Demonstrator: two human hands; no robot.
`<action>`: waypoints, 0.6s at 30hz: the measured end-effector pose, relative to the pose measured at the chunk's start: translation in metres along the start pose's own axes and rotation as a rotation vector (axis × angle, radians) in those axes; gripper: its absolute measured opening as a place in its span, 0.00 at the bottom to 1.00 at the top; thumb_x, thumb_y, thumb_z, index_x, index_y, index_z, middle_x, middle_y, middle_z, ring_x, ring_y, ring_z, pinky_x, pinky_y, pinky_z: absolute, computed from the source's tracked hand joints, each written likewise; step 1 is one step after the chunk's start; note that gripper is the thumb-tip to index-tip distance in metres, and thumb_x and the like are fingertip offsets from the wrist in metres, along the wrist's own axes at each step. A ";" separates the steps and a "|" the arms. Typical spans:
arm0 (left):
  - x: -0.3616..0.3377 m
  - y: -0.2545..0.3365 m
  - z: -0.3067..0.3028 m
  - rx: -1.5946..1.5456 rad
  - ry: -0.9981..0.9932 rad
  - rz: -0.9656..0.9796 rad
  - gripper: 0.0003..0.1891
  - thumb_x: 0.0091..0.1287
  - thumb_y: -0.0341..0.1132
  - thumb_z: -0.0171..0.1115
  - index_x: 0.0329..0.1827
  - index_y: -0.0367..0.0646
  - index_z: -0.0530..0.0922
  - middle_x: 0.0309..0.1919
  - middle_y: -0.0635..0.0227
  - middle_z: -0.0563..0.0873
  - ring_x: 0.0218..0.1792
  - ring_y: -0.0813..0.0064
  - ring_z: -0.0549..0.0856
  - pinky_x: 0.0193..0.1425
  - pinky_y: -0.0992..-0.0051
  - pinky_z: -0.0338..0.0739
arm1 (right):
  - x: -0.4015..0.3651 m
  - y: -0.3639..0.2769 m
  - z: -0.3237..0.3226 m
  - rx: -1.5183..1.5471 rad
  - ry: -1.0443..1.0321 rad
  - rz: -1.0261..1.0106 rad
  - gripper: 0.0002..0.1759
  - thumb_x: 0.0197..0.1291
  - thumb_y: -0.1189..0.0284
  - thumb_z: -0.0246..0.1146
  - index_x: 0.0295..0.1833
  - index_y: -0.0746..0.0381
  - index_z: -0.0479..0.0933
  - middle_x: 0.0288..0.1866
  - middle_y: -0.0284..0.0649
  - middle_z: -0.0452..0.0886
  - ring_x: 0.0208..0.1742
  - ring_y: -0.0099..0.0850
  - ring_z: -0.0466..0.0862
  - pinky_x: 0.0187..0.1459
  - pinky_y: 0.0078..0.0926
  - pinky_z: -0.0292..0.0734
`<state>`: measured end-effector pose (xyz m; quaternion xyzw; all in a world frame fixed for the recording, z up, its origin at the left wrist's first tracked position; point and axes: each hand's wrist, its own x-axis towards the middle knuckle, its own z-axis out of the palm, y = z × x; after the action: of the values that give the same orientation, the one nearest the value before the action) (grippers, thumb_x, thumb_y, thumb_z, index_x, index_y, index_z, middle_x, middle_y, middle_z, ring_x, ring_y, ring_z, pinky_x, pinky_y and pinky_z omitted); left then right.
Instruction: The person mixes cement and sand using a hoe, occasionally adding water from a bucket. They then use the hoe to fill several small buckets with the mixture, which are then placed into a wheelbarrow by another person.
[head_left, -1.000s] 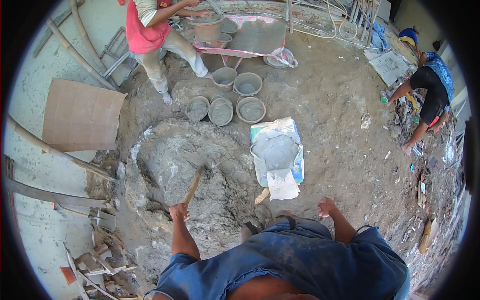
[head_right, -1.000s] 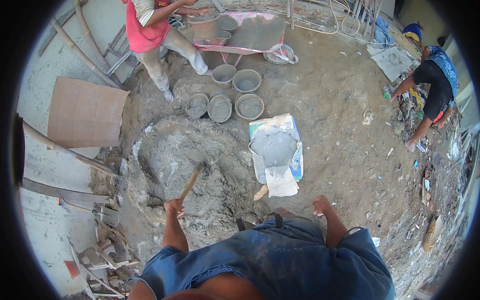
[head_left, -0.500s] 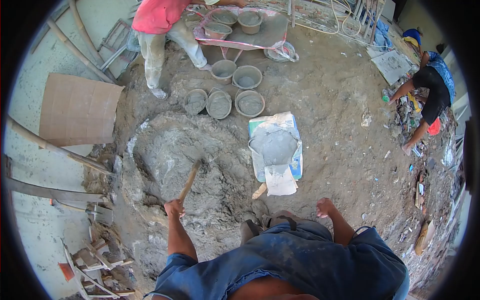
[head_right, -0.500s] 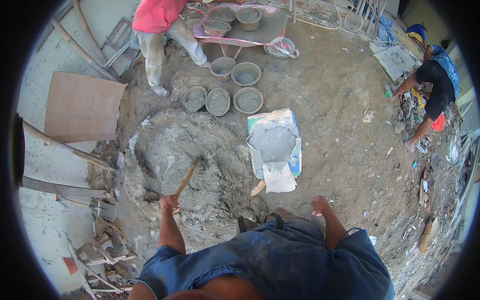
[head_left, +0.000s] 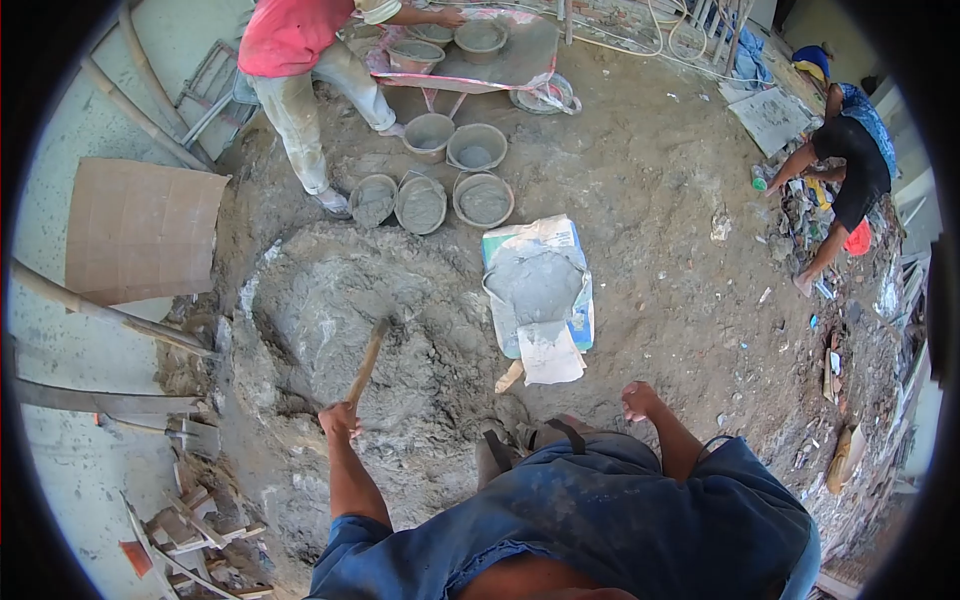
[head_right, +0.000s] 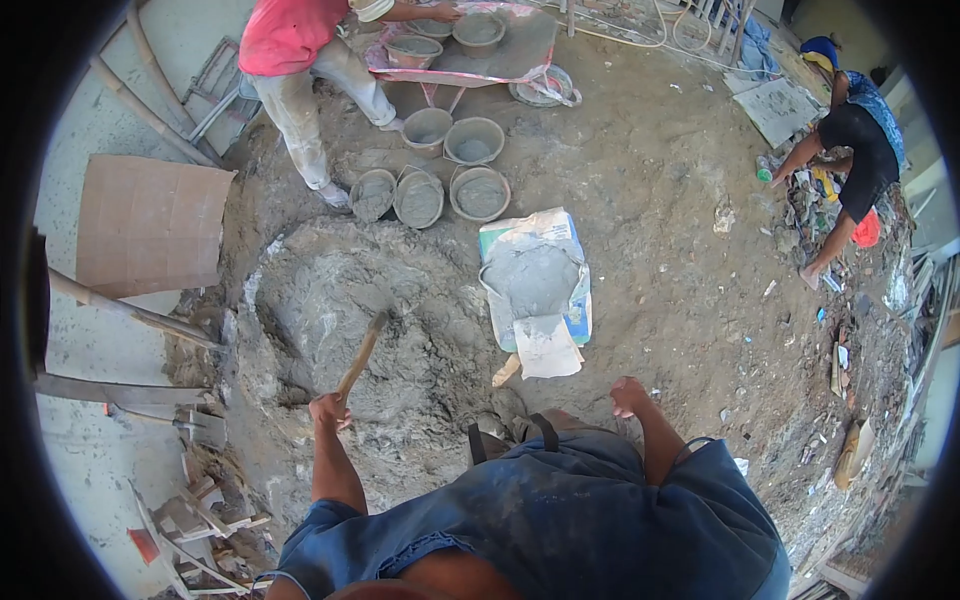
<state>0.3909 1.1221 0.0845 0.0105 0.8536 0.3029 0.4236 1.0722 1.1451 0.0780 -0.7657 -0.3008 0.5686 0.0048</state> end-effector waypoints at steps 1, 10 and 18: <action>-0.004 0.002 -0.001 -0.008 0.001 -0.005 0.13 0.61 0.32 0.63 0.48 0.40 0.81 0.32 0.56 0.85 0.27 0.61 0.86 0.27 0.60 0.82 | 0.000 -0.001 0.001 -0.006 0.002 -0.005 0.15 0.57 0.73 0.59 0.51 0.63 0.74 0.32 0.43 0.83 0.26 0.35 0.86 0.23 0.33 0.82; 0.010 0.001 -0.002 0.001 0.025 -0.063 0.11 0.62 0.31 0.63 0.48 0.42 0.82 0.36 0.56 0.85 0.30 0.58 0.86 0.31 0.57 0.83 | -0.002 -0.007 0.006 -0.068 -0.009 0.003 0.15 0.58 0.72 0.57 0.51 0.63 0.76 0.32 0.41 0.83 0.28 0.33 0.87 0.24 0.32 0.82; -0.006 0.003 0.000 0.031 0.026 -0.013 0.13 0.61 0.34 0.63 0.48 0.43 0.82 0.34 0.57 0.85 0.28 0.62 0.86 0.29 0.60 0.82 | 0.008 -0.001 0.008 -0.103 -0.066 -0.024 0.14 0.59 0.72 0.59 0.51 0.61 0.75 0.33 0.42 0.83 0.25 0.33 0.86 0.24 0.32 0.82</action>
<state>0.3941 1.1227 0.0907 0.0076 0.8638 0.2869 0.4141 1.0661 1.1474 0.0687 -0.7421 -0.3390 0.5770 -0.0378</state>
